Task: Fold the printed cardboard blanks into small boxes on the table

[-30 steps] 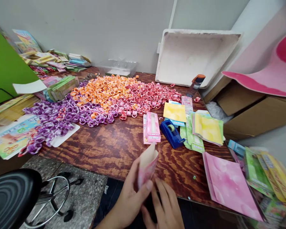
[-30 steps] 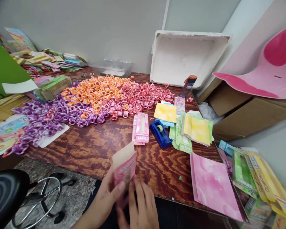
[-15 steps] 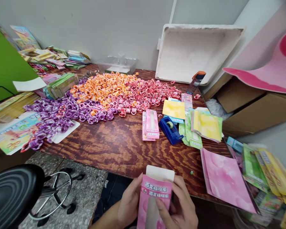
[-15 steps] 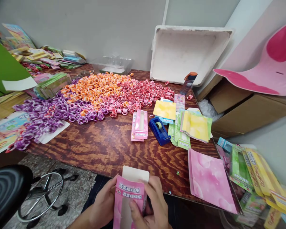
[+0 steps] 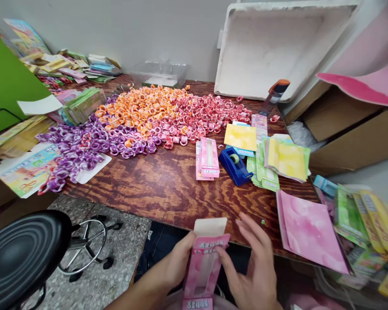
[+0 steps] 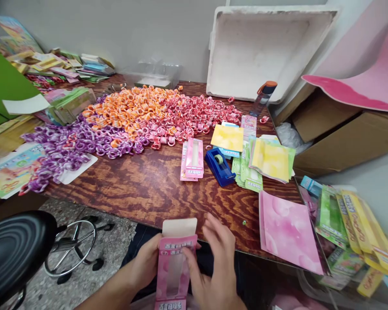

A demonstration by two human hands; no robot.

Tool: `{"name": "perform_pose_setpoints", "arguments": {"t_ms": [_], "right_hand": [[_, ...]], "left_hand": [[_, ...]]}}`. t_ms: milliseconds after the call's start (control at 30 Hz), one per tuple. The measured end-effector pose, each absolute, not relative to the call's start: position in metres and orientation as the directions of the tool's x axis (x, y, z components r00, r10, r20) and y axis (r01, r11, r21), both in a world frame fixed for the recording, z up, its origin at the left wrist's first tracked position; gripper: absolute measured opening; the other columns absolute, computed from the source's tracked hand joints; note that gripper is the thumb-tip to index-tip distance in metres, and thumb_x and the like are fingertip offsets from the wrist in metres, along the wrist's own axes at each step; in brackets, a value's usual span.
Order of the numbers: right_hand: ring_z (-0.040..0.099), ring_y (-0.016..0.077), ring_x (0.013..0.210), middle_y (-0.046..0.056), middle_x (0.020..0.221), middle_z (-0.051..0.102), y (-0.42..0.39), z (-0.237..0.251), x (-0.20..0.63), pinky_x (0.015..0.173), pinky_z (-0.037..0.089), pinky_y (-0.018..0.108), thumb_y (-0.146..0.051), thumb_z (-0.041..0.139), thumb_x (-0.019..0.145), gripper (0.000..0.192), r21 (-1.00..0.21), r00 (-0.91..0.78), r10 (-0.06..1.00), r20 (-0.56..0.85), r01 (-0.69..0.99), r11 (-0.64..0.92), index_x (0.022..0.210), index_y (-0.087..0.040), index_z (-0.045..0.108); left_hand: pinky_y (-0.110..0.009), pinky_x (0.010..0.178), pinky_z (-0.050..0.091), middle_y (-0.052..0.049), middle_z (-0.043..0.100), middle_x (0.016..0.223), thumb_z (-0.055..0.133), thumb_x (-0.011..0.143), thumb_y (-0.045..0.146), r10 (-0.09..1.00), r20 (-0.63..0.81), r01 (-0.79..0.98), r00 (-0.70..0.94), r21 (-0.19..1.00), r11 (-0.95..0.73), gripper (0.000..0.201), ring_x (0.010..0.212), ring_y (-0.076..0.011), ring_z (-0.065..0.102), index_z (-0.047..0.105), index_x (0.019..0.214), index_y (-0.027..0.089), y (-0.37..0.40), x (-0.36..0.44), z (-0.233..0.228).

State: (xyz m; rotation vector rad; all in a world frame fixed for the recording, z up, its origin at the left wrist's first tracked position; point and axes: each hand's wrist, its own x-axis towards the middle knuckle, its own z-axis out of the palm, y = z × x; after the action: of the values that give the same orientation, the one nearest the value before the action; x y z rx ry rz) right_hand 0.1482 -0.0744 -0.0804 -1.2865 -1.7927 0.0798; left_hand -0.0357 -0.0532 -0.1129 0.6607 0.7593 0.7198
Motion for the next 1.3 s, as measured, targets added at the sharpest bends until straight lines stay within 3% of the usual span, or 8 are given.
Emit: {"name": "perform_pose_setpoints", "arguments": {"t_ms": [133, 300, 467, 567, 733, 867, 1100, 1300], "right_hand": [[0.057, 0.0274, 0.123, 0.019, 0.134, 0.061, -0.079, -0.085, 0.134, 0.109, 0.039, 0.049, -0.014, 0.056, 0.102, 0.029, -0.267, -0.303, 0.674, 0.674, 0.751, 0.604, 0.129, -0.009, 0.064], [0.058, 0.0208, 0.100, 0.009, 0.101, 0.064, -0.077, -0.067, 0.133, 0.101, 0.043, 0.044, -0.004, 0.063, 0.095, 0.016, -0.390, -0.134, 0.665, 0.735, 0.718, 0.577, 0.109, -0.010, 0.069], [0.060, 0.0159, 0.077, 0.003, 0.080, 0.067, -0.078, -0.050, 0.146, 0.084, 0.052, 0.039, -0.002, 0.061, 0.095, 0.017, -0.428, -0.203, 0.654, 0.728, 0.611, 0.666, 0.094, -0.016, 0.070], [0.064, 0.0159, 0.071, 0.002, 0.078, 0.068, -0.075, -0.041, 0.163, 0.073, 0.055, 0.035, -0.026, 0.061, 0.104, 0.012, -0.564, -0.311, 0.724, 0.616, 0.467, 0.681, 0.097, -0.020, 0.069], [0.067, 0.0282, 0.126, 0.015, 0.139, 0.064, -0.056, -0.034, 0.181, 0.093, 0.062, 0.034, -0.036, 0.067, 0.099, 0.036, -0.781, -0.216, 0.932, 0.290, 0.509, 0.361, 0.133, -0.023, 0.068], [0.077, 0.0175, 0.089, 0.004, 0.101, 0.079, -0.042, -0.026, 0.178, 0.080, 0.063, 0.024, -0.022, 0.059, 0.104, 0.024, -0.895, -0.561, 0.825, 0.065, 0.333, 0.297, 0.120, -0.026, 0.077], [0.074, 0.0164, 0.078, 0.004, 0.096, 0.080, -0.047, -0.027, 0.161, 0.078, 0.063, 0.030, -0.007, 0.059, 0.097, 0.046, -0.611, -0.507, 0.758, 0.410, 0.464, 0.641, 0.140, -0.023, 0.062], [0.073, 0.0206, 0.119, 0.013, 0.137, 0.072, -0.053, -0.044, 0.167, 0.097, 0.062, 0.038, -0.003, 0.044, 0.096, 0.055, -0.342, -0.672, 0.619, 0.406, 0.517, 0.785, 0.148, -0.014, 0.055]], "left_hand": [[-0.043, 0.106, 0.048, -0.012, 0.078, 0.117, 0.059, 0.095, 0.049, 0.729, -0.368, -0.322, 0.578, 0.718, 0.618, 0.049, 0.116, -0.0324, 0.067, 0.078, 0.120, 0.012, -0.044, -0.040, -0.114], [-0.041, 0.120, 0.035, -0.011, 0.062, 0.149, 0.050, 0.105, 0.042, 0.795, -0.210, -0.142, 0.569, 0.927, 0.347, 0.045, 0.140, -0.0317, 0.051, 0.071, 0.136, 0.018, -0.049, -0.049, -0.105], [-0.038, 0.106, 0.043, -0.011, 0.071, 0.131, 0.048, 0.102, 0.047, 0.825, -0.198, 0.046, 0.528, 0.978, 0.206, 0.048, 0.122, -0.0313, 0.060, 0.072, 0.133, 0.019, -0.042, -0.046, -0.079], [-0.034, 0.095, 0.045, -0.010, 0.073, 0.116, 0.055, 0.094, 0.042, 0.765, -0.230, 0.097, 0.601, 0.972, 0.215, 0.041, 0.110, -0.0297, 0.062, 0.078, 0.117, 0.018, -0.034, -0.049, -0.067], [-0.029, 0.082, 0.044, -0.005, 0.072, 0.100, 0.060, 0.079, 0.030, 0.678, -0.330, 0.080, 0.657, 0.924, 0.373, 0.031, 0.095, -0.0249, 0.060, 0.078, 0.101, 0.019, -0.022, -0.056, -0.057], [-0.026, 0.070, 0.039, 0.001, 0.062, 0.081, 0.064, 0.067, 0.028, 0.587, -0.351, 0.023, 0.730, 0.871, 0.492, 0.019, 0.078, -0.0183, 0.050, 0.070, 0.082, 0.019, -0.017, -0.058, -0.055], [-0.029, 0.064, 0.032, 0.001, 0.050, 0.070, 0.060, 0.063, 0.033, 0.497, -0.344, 0.026, 0.797, 0.841, 0.540, 0.015, 0.070, -0.0168, 0.040, 0.058, 0.070, 0.020, -0.009, -0.055, -0.063], [-0.029, 0.068, 0.033, 0.002, 0.047, 0.069, 0.060, 0.062, 0.031, 0.510, -0.285, -0.043, 0.811, 0.841, 0.539, 0.013, 0.072, -0.0164, 0.036, 0.056, 0.068, 0.020, -0.007, -0.052, -0.066]]}}
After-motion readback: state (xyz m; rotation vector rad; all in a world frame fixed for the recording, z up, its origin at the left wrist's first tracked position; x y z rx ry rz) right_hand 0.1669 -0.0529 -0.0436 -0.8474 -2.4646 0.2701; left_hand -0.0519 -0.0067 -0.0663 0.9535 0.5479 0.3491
